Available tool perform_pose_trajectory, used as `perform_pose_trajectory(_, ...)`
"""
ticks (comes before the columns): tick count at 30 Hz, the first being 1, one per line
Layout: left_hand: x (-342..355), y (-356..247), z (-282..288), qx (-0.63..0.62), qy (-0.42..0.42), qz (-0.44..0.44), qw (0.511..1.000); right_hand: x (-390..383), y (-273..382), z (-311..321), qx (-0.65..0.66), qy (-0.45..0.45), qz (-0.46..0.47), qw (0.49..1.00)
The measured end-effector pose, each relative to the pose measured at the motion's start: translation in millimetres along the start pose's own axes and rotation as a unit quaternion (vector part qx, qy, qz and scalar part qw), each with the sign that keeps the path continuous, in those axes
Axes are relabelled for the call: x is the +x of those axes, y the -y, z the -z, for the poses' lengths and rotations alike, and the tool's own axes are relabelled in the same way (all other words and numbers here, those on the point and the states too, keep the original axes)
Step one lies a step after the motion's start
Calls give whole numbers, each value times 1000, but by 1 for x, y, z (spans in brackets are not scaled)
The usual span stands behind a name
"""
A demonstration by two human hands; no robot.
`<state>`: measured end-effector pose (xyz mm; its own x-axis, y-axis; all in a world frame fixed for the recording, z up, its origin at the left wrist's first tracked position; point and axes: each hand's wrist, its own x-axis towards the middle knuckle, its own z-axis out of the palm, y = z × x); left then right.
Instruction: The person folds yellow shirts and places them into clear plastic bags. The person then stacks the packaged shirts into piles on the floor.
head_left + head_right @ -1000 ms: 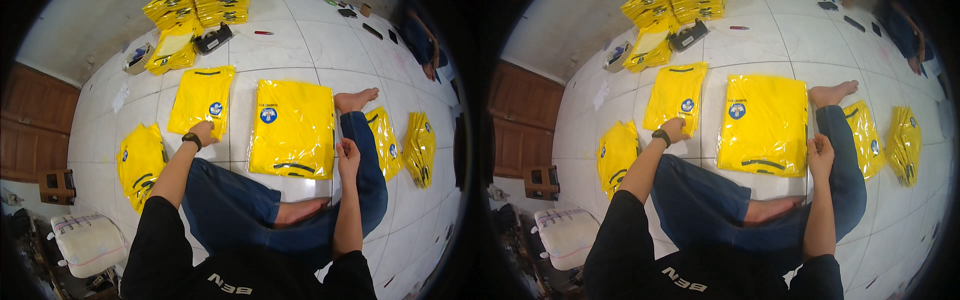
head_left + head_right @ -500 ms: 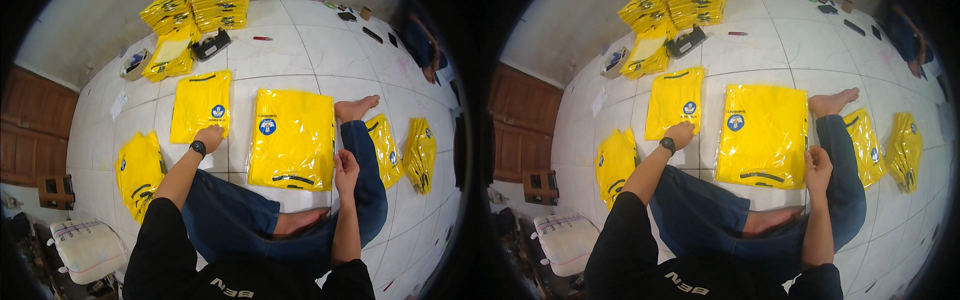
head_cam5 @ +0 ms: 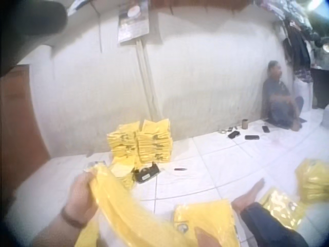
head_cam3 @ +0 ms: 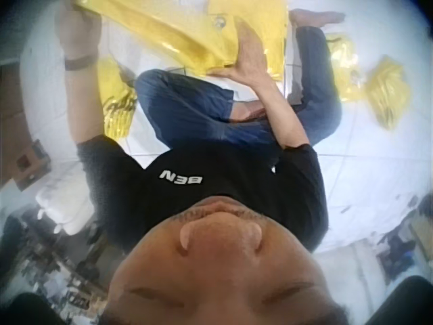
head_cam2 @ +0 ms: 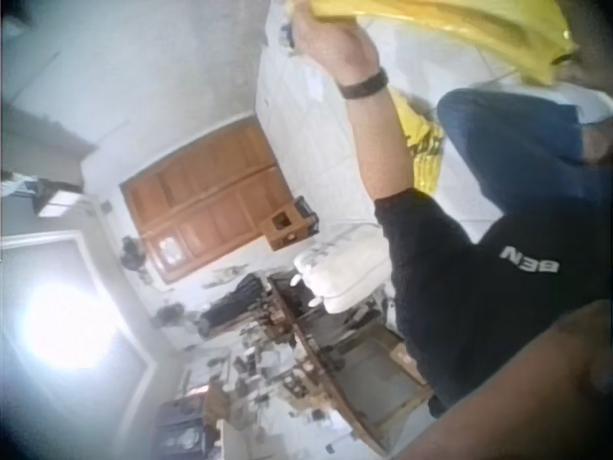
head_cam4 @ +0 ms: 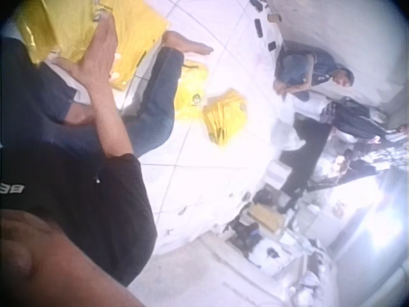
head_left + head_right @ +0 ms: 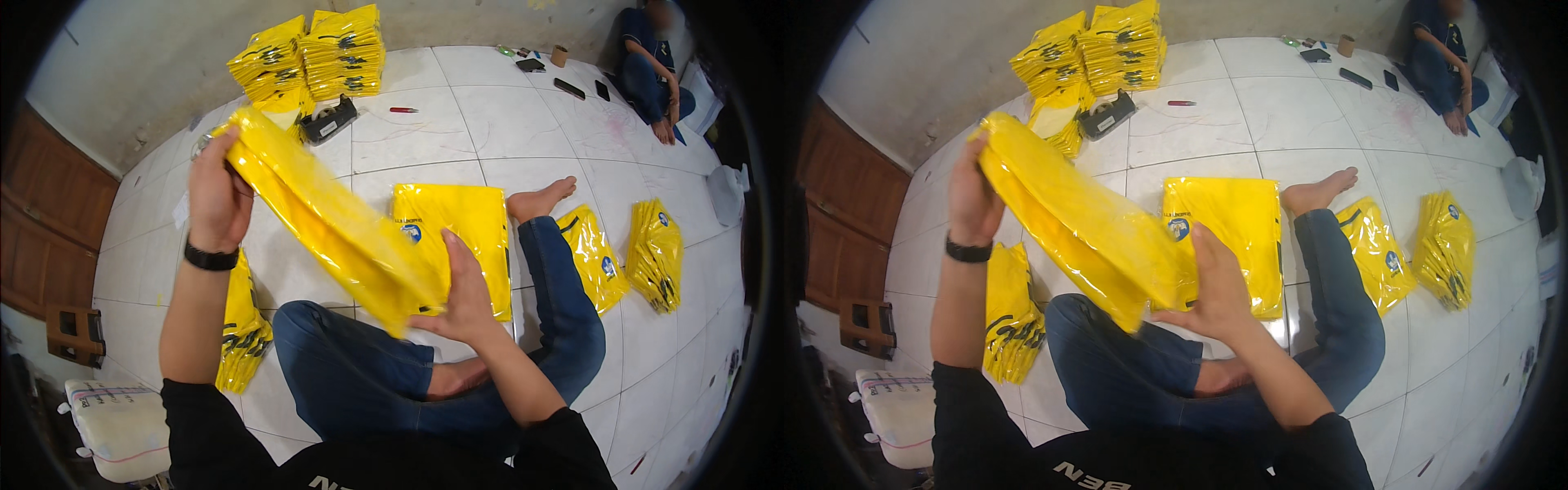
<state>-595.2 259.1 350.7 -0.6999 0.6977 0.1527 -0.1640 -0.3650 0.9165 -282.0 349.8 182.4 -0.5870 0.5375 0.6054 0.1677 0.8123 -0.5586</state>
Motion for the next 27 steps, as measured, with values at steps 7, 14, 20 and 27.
perform_pose_trajectory(7,-9,-37,-49,-196,274,145,930,6,54,80,160,-76,18,984)
perform_pose_trajectory(14,-62,107,-10,183,201,221,937,32,78,148,504,24,-378,776)
perform_pose_trajectory(20,-159,225,6,104,360,376,848,41,14,124,561,-11,-440,701)
perform_pose_trajectory(27,-157,268,12,40,214,311,925,45,-60,101,638,-120,-386,656)
